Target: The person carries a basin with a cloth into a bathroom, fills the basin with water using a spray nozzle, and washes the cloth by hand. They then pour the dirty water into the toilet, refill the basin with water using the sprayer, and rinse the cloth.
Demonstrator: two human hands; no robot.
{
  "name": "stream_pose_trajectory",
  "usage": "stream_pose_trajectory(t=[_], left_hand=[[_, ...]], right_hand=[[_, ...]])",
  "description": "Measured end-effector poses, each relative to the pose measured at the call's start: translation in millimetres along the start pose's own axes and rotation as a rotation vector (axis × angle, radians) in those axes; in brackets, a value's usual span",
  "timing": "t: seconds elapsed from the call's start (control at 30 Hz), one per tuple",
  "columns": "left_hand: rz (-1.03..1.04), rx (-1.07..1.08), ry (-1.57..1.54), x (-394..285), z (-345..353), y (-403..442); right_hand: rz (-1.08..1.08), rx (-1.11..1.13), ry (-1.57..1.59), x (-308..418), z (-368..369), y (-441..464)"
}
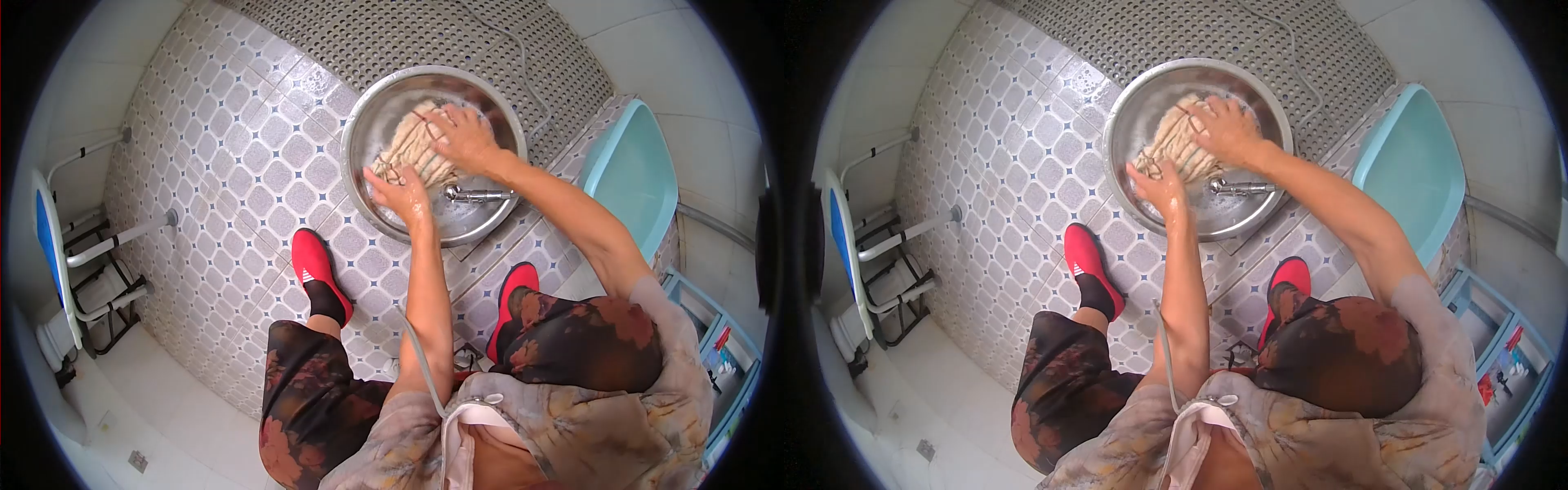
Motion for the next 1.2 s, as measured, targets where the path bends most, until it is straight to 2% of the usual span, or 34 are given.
stream_pose_trajectory(t=[0.07,0.1,0.2,0.23,0.27,0.3,0.33,0.37,0.4,0.43,0.47,0.5,0.53,0.6,0.63,0.67,0.7,0.8,0.83,0.87,0.93,0.97,1.0,1.07,1.1,1.17,1.2], left_hand=[[0.194,0.039,0.336,2,6,2],[0.291,0.057,0.504,2,9,3],[0.192,0.097,0.610,-1,10,6],[0.275,0.039,0.571,22,15,21],[0.279,0.039,0.565,23,16,23],[0.115,0.115,0.238,28,16,26],[-0.050,0.189,-0.089,32,18,27],[-0.240,0.422,-0.550,26,19,20],[-0.249,0.423,-0.552,18,10,18],[-0.450,0.619,-0.631,11,3,20],[-0.651,0.813,-0.700,3,1,17],[-0.595,0.771,-0.723,-9,-1,12],[-0.593,0.768,-0.723,-8,-3,14],[-0.627,1.048,-0.876,-3,-2,16],[-0.619,1.042,-0.873,3,-3,22],[-0.515,1.087,-0.920,12,-2,31],[-0.411,1.135,-0.966,21,1,39],[-0.113,1.277,-1.107,55,17,53],[-0.017,1.320,-1.149,61,18,51],[-0.024,1.321,-1.149,47,17,39],[-0.372,0.758,-0.738,3,16,9],[-0.425,0.723,-0.811,-1,13,3],[-0.426,0.723,-0.811,-6,14,-2],[-0.202,0.599,-0.568,-18,17,-5],[-0.156,0.612,-0.627,-20,17,-10],[-0.106,0.606,-0.604,-28,13,-18],[-0.052,0.605,-0.584,-30,11,-21]], right_hand=[[-0.093,0.035,-0.171,9,23,-9],[-0.108,0.136,-0.183,10,27,-9],[-0.064,0.210,-0.066,8,12,0],[-0.067,0.202,-0.072,6,12,3],[0.030,0.135,0.089,1,16,4],[0.128,0.069,0.250,-4,20,2],[0.130,0.068,0.243,-6,20,2],[0.103,-0.012,0.367,-5,19,1],[0.075,-0.091,0.491,-4,20,1],[0.033,-0.134,0.593,17,-7,-2],[-0.018,-0.086,0.587,36,-23,-8],[-0.071,-0.038,0.583,54,-36,-14],[-0.159,-0.116,0.534,78,-47,-21],[-0.251,-0.200,0.490,111,-65,-31],[-0.323,-0.145,0.389,124,-73,-32],[-0.392,-0.089,0.286,133,-75,-32],[-0.448,-0.194,0.165,138,-72,-30],[-0.456,-0.191,0.212,124,-42,-17],[-0.353,-0.143,0.276,112,-35,-8],[-0.240,-0.067,0.254,96,-26,1],[-0.052,0.122,0.177,63,-22,19],[0.026,0.239,0.128,47,-21,22],[0.027,0.240,0.129,33,-18,18],[0.284,0.269,0.314,2,1,7],[0.282,0.275,0.318,-8,9,3],[0.328,0.177,0.667,-20,10,-4],[0.337,0.175,0.669,-28,8,-9]])
Point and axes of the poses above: each hand's wrist, its own y-axis towards the middle knuckle, its own z-axis out of the palm, x = y × z, the point moved 2 cm from there along y, towards the middle knuckle, and after that the axes turned 10 degrees about -z, right-handed, at the moved point
